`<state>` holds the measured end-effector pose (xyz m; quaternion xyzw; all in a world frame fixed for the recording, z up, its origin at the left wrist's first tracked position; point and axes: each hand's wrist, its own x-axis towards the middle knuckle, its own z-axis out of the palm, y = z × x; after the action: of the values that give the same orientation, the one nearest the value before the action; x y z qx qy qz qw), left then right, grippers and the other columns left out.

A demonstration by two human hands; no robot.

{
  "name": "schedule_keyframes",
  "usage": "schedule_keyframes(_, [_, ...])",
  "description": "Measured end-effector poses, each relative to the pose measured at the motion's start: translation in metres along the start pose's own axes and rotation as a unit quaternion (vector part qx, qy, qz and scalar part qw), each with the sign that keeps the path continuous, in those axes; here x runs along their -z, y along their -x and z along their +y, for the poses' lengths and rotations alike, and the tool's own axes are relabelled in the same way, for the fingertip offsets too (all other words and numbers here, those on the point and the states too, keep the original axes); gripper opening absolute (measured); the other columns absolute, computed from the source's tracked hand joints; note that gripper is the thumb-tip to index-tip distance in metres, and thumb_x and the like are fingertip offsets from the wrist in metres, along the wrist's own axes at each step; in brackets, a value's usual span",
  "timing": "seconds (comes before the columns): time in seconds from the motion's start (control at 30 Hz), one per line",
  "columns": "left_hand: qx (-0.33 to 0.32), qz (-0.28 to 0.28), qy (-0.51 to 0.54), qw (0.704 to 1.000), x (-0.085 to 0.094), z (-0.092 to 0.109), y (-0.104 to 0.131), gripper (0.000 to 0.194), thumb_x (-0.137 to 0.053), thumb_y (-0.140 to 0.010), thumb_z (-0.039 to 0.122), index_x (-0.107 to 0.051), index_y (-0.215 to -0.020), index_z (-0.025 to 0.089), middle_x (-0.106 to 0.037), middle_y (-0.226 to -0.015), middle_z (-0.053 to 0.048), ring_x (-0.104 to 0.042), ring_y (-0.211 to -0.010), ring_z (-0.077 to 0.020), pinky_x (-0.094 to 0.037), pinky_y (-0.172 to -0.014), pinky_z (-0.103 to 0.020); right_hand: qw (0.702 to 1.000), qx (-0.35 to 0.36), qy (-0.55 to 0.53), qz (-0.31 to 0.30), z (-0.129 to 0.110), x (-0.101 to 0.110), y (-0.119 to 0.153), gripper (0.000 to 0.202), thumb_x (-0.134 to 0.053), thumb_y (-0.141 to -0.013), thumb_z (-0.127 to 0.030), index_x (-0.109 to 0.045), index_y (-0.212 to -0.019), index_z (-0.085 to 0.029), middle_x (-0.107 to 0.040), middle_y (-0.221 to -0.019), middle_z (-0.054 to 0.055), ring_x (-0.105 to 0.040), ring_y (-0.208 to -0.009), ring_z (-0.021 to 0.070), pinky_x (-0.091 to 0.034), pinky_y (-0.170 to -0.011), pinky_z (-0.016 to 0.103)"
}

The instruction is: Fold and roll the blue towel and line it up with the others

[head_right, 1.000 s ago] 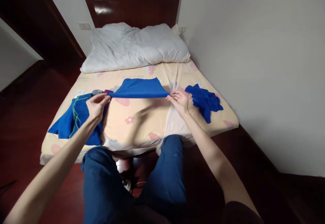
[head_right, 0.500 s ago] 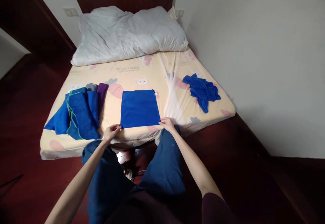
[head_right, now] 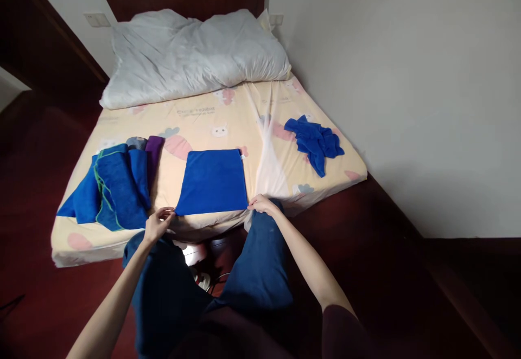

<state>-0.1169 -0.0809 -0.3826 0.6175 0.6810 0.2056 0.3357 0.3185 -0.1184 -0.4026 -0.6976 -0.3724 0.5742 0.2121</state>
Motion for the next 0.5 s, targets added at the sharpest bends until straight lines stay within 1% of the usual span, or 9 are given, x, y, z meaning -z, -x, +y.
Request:
schedule_keyframes(0.07, [-0.006,0.042,-0.04,0.998,-0.002,0.004,0.003,0.034,-0.058,-0.083,0.043,-0.07,-0.107,0.022,-0.076,-0.096,-0.008,-0.072,-0.092,-0.0299,-0.054,-0.088,-0.038,0.999,-0.009,0.01,-0.029,-0.008,-0.003,-0.001,0.031,-0.096,-0.054,-0.024,-0.073,-0.074,-0.016,-0.051,-0.044,-0.007,-0.038,-0.04,0.0069,-0.024,-0.04,0.02])
schedule_keyframes(0.1, [-0.027,0.069,-0.06,0.995,-0.006,0.008,0.005,0.033,-0.056,-0.085,0.041,-0.069,-0.108,0.021,-0.075,-0.1,-0.01,-0.07,-0.095,-0.031,-0.053,-0.091,-0.04,0.999,-0.002,0.018,-0.028,-0.014,-0.003,-0.002,0.03,-0.095,-0.057,-0.027,-0.073,-0.075,-0.016,-0.051,-0.045,-0.007,-0.038,-0.041,0.007,-0.024,-0.041,0.02])
schedule_keyframes(0.17, [-0.102,0.098,-0.084,0.986,-0.019,0.021,0.01,0.033,-0.051,-0.09,0.038,-0.069,-0.11,0.02,-0.071,-0.106,-0.014,-0.067,-0.102,-0.0322,-0.051,-0.097,-0.043,0.999,0.034,0.034,0.008,-0.031,0.0,-0.01,0.025,-0.089,-0.067,-0.032,-0.071,-0.073,-0.016,-0.05,-0.045,-0.007,-0.038,-0.042,0.0073,-0.026,-0.042,0.021])
schedule_keyframes(0.2, [-0.146,0.091,-0.086,0.981,-0.028,0.03,0.013,0.031,-0.049,-0.093,0.036,-0.069,-0.111,0.02,-0.07,-0.108,-0.014,-0.065,-0.105,-0.0319,-0.05,-0.099,-0.044,0.997,0.057,0.039,0.037,-0.04,0.003,-0.017,0.024,-0.085,-0.072,-0.034,-0.069,-0.071,-0.016,-0.049,-0.045,-0.006,-0.039,-0.043,0.0077,-0.027,-0.043,0.021])
schedule_keyframes(0.27, [-0.217,0.033,-0.08,0.972,-0.05,0.049,0.02,0.028,-0.048,-0.097,0.034,-0.069,-0.11,0.021,-0.068,-0.105,-0.012,-0.063,-0.104,-0.0303,-0.051,-0.098,-0.043,0.991,0.091,0.04,0.091,-0.061,0.011,-0.036,0.027,-0.077,-0.081,-0.035,-0.065,-0.066,-0.016,-0.047,-0.047,-0.005,-0.043,-0.047,0.0091,-0.031,-0.046,0.022])
schedule_keyframes(0.33, [-0.264,-0.042,-0.081,0.96,-0.074,0.068,0.029,0.025,-0.047,-0.1,0.03,-0.07,-0.109,0.022,-0.069,-0.104,-0.011,-0.062,-0.102,-0.0292,-0.051,-0.095,-0.043,0.987,0.102,0.036,0.121,-0.081,0.02,-0.064,0.027,-0.072,-0.085,-0.035,-0.064,-0.066,-0.017,-0.054,-0.053,-0.003,-0.052,-0.055,0.0116,-0.039,-0.053,0.022])
schedule_keyframes(0.4, [-0.295,-0.103,-0.091,0.945,-0.099,0.085,0.037,0.023,-0.048,-0.101,0.027,-0.07,-0.109,0.022,-0.068,-0.105,-0.011,-0.061,-0.102,-0.0287,-0.051,-0.093,-0.043,0.98,0.117,0.041,0.158,-0.099,0.028,-0.096,0.02,-0.07,-0.086,-0.032,-0.068,-0.073,-0.017,-0.066,-0.066,-0.001,-0.063,-0.07,0.0149,-0.048,-0.066,0.023])
schedule_keyframes(0.43, [-0.305,-0.126,-0.095,0.939,-0.11,0.093,0.041,0.023,-0.048,-0.102,0.027,-0.069,-0.109,0.022,-0.068,-0.106,-0.011,-0.061,-0.102,-0.0285,-0.051,-0.092,-0.043,0.972,0.133,0.053,0.188,-0.108,0.031,-0.113,0.015,-0.069,-0.087,-0.029,-0.07,-0.078,-0.017,-0.071,-0.075,0.001,-0.067,-0.079,0.0165,-0.051,-0.074,0.024])
schedule_keyframes(0.5, [-0.313,-0.155,-0.088,0.933,-0.132,0.11,0.047,0.022,-0.048,-0.104,0.027,-0.069,-0.109,0.022,-0.067,-0.106,-0.011,-0.061,-0.102,-0.0283,-0.051,-0.091,-0.043,0.957,0.153,0.078,0.233,-0.122,0.034,-0.148,0.011,-0.068,-0.088,-0.026,-0.073,-0.089,-0.016,-0.076,-0.09,0.005,-0.072,-0.092,0.0196,-0.054,-0.087,0.029])
